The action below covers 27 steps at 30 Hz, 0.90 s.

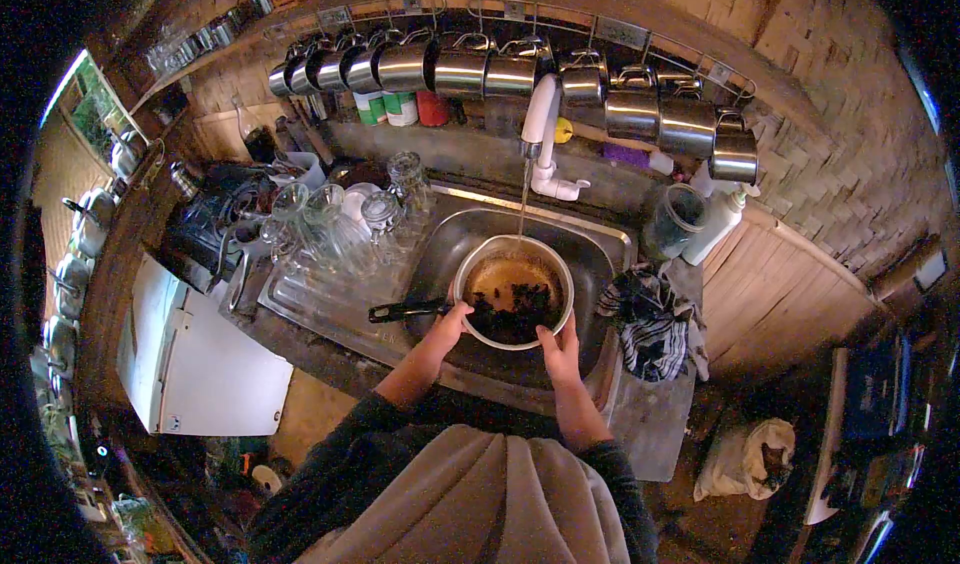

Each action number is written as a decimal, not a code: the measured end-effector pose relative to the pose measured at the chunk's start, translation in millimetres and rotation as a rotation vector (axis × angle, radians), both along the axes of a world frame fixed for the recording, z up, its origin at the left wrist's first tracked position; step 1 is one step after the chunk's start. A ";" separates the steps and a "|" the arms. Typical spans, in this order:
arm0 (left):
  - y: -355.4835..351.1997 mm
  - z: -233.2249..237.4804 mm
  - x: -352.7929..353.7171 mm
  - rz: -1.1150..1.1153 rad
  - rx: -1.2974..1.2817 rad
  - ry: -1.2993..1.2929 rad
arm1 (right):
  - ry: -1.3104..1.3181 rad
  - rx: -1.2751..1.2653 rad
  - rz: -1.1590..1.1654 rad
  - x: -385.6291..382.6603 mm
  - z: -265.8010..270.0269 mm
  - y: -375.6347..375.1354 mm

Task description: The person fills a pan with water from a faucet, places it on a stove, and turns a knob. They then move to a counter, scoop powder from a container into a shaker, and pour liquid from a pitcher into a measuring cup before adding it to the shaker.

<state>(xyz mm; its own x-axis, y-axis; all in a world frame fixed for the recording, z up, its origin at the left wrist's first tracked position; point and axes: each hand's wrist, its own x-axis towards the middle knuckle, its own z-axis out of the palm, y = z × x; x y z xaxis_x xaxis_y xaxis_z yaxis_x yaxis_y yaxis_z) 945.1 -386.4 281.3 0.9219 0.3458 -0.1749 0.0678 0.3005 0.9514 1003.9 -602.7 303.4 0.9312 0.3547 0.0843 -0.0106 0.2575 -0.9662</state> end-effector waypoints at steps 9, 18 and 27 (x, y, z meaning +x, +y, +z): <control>-3.0 8.5 0.0 -0.019 -0.111 0.103 | 0.086 -0.035 0.009 1.4 4.0 -2.8; -4.9 19.9 -2.9 -0.032 -0.041 0.089 | 0.028 -0.025 -0.007 1.0 6.6 -1.1; -4.6 9.0 -2.0 -0.019 -0.091 0.111 | 0.084 -0.027 0.009 -0.7 12.8 -1.8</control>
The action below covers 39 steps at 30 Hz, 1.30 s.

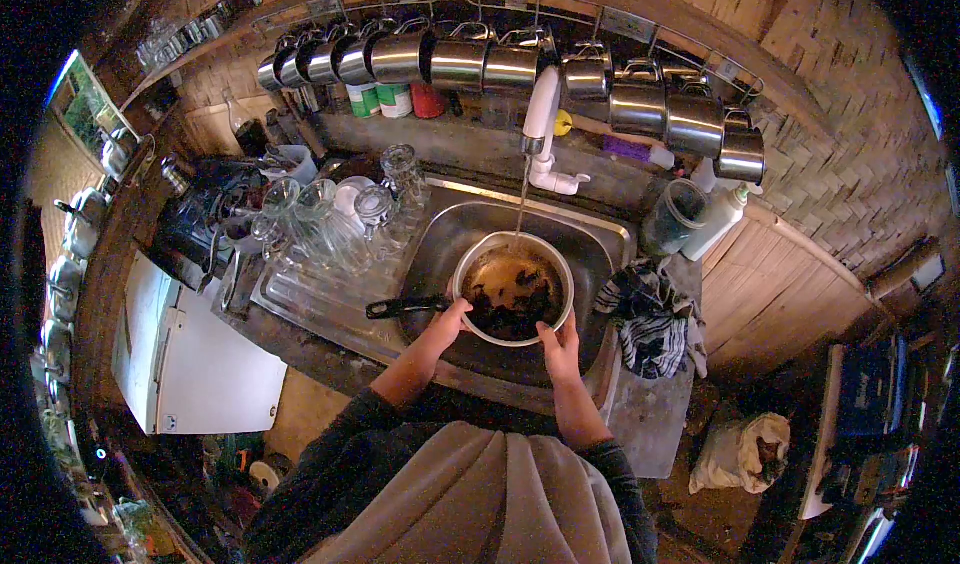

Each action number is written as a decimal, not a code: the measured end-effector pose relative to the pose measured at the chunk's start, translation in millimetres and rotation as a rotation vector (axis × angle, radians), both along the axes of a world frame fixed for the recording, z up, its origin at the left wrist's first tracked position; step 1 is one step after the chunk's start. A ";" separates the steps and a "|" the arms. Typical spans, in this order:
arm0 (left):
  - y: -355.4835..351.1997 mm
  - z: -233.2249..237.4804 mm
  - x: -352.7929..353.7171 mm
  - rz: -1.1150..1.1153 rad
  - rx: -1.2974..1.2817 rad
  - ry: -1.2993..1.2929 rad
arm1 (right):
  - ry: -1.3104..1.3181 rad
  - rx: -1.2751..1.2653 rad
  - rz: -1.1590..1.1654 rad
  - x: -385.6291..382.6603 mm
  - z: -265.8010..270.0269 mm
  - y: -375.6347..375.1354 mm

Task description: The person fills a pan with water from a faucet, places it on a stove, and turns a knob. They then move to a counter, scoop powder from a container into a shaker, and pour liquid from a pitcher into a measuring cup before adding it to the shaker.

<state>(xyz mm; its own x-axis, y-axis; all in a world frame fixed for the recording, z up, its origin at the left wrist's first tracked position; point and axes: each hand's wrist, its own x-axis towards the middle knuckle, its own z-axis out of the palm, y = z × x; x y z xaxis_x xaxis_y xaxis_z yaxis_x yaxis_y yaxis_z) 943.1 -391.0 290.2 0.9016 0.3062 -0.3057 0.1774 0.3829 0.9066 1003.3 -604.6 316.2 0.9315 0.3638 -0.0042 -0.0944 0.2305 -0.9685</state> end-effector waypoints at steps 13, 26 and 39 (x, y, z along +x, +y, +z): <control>3.0 -8.1 0.7 -0.037 -0.132 -0.023 | -0.072 0.009 -0.003 0.0 -4.4 2.8; -11.5 22.9 -4.6 0.187 0.012 0.090 | -0.337 -0.293 -0.105 40.0 10.1 -0.9; -14.6 50.9 -1.2 0.255 -0.087 -0.049 | -0.953 -0.768 -0.015 175.1 113.5 34.2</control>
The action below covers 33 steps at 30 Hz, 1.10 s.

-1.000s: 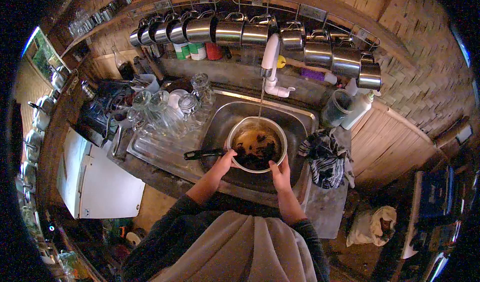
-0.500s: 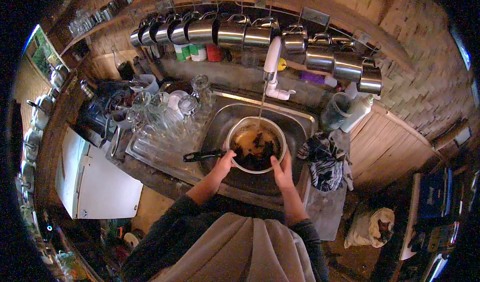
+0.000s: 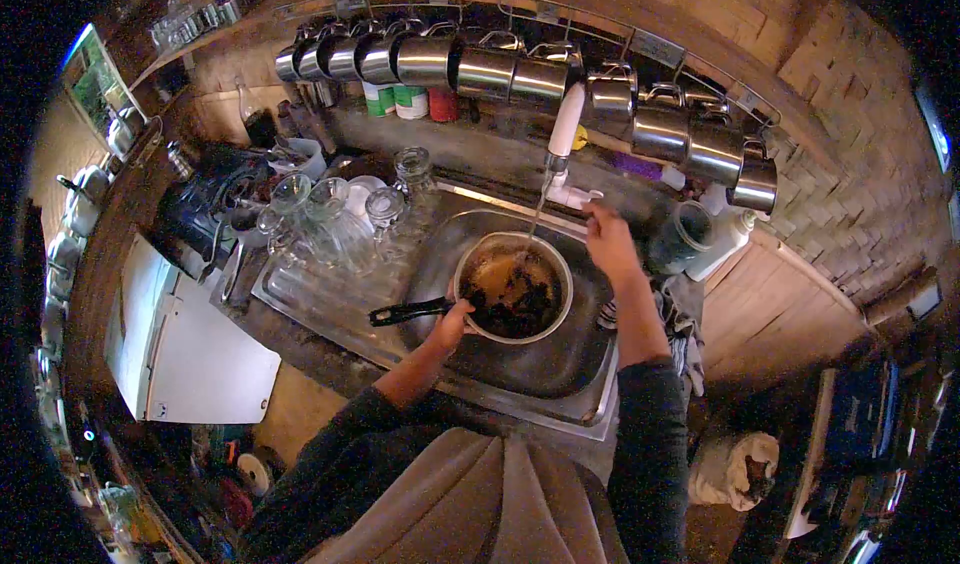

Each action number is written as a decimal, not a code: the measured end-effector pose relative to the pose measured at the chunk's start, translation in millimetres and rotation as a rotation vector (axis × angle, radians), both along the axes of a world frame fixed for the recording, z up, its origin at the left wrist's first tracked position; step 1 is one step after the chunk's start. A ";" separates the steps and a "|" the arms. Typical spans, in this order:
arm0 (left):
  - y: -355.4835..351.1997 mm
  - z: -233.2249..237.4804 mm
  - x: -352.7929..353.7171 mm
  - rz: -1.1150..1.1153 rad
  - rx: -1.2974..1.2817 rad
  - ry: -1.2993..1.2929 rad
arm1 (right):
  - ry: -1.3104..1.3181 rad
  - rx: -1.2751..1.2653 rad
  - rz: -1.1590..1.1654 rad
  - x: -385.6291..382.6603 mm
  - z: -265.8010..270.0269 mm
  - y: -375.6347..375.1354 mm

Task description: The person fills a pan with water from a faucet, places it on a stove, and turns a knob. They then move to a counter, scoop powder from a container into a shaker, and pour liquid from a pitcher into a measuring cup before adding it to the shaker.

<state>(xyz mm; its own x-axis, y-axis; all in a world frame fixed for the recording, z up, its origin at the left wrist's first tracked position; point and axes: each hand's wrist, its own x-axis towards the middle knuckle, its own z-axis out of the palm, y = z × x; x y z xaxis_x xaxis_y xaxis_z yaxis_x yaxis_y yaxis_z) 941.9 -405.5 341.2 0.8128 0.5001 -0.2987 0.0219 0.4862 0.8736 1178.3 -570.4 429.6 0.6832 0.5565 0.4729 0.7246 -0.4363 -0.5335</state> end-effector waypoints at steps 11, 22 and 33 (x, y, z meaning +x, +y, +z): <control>11.5 -45.2 6.7 0.021 -0.048 0.040 | -0.025 -0.201 -0.029 46.5 27.7 12.5; 10.5 -37.0 0.2 -0.130 0.377 0.179 | -0.127 -0.237 0.018 63.0 12.0 14.8; 9.5 -31.4 6.0 -0.057 -0.130 -0.011 | -0.144 0.096 0.010 27.7 -12.3 -1.6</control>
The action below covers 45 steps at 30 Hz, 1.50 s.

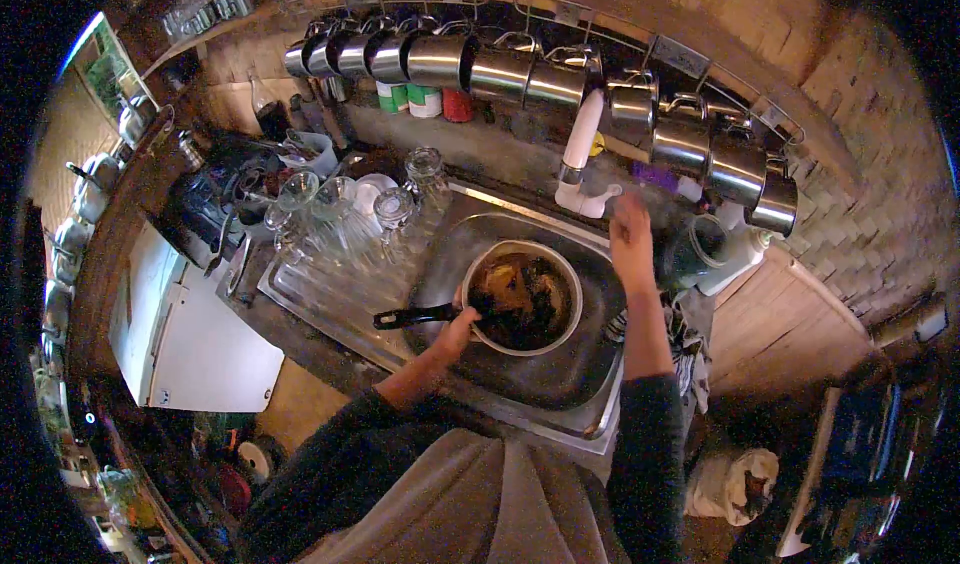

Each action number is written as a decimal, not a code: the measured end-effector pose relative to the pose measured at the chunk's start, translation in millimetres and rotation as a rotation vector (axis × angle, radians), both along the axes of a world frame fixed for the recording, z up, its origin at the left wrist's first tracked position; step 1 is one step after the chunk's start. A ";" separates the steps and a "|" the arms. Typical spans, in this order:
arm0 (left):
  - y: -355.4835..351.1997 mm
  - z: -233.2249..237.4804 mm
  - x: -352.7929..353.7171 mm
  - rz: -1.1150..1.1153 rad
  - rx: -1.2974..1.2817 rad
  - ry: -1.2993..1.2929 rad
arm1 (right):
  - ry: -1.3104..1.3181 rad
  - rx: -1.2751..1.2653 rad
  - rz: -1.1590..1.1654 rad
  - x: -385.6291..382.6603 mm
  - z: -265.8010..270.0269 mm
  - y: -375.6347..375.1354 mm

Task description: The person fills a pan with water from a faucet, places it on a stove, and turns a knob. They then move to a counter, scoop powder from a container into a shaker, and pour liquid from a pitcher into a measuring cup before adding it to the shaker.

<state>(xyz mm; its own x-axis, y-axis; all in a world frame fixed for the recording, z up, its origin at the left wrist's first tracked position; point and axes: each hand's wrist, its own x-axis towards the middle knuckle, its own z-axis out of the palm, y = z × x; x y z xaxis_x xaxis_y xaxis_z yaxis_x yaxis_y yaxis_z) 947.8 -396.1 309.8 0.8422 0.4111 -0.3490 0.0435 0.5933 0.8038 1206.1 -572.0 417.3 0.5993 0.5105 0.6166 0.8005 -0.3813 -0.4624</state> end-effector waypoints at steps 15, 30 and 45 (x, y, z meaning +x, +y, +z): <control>11.2 -14.6 -9.2 -0.050 0.087 0.007 | 1.315 0.305 0.061 -161.8 -57.0 -31.1; -16.4 51.1 -104.5 -0.095 0.081 0.128 | 1.197 0.397 0.117 -246.8 4.4 -59.1; -52.8 138.1 -281.9 0.112 0.164 0.534 | 1.276 0.199 0.476 -340.6 45.5 -27.4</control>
